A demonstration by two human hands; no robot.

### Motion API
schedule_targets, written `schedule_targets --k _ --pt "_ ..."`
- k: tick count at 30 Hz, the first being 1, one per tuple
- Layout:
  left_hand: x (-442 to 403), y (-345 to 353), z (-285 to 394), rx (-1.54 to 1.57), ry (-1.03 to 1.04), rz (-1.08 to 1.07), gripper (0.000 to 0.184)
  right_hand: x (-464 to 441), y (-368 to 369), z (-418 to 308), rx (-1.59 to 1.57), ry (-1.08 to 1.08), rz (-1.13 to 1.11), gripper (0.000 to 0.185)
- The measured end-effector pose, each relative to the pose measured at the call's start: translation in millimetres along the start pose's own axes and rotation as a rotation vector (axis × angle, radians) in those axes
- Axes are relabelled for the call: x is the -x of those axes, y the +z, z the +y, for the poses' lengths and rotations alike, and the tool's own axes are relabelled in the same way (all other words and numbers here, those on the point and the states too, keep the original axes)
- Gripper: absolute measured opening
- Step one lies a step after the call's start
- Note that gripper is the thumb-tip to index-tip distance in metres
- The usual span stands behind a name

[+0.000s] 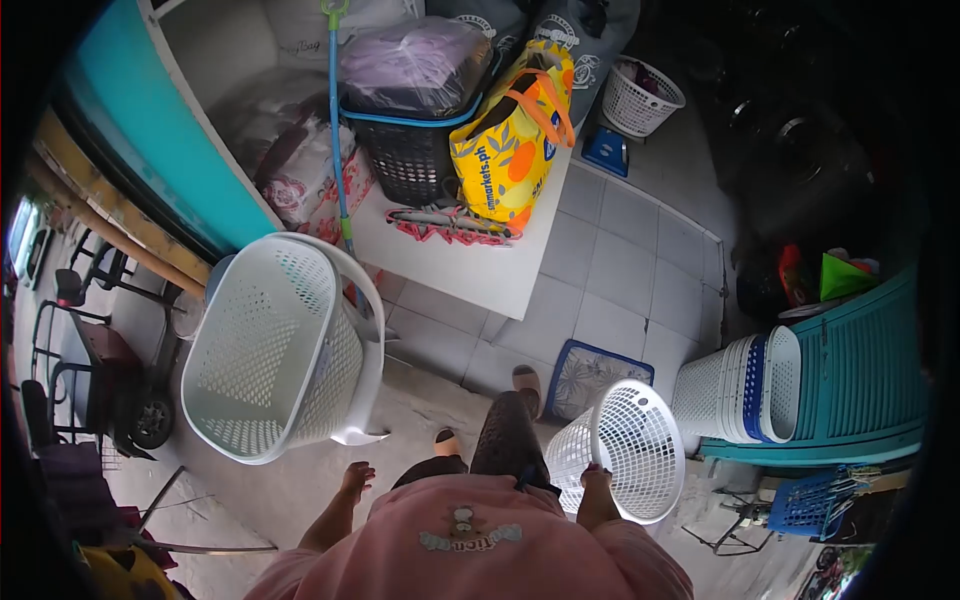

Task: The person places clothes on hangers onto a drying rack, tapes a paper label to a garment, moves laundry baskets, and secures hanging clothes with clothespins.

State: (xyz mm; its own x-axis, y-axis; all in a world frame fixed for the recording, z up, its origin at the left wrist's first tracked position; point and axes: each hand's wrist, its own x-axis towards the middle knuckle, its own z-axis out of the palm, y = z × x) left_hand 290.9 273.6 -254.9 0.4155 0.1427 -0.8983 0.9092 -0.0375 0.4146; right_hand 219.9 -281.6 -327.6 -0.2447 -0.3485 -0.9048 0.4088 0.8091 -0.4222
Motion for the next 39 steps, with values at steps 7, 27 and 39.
schedule_targets --k 7,27,39 --pt "10 24 -16 0.156 -0.159 0.135 0.03 -4 127 30 0.005 0.08 -0.029 0.013" --pt "126 207 14 0.187 -0.359 0.281 0.037 -35 445 221 1.242 0.425 -0.695 0.02" --pt "106 254 26 0.372 -0.343 0.307 0.035 21 436 176 1.99 -0.041 -0.824 0.051"
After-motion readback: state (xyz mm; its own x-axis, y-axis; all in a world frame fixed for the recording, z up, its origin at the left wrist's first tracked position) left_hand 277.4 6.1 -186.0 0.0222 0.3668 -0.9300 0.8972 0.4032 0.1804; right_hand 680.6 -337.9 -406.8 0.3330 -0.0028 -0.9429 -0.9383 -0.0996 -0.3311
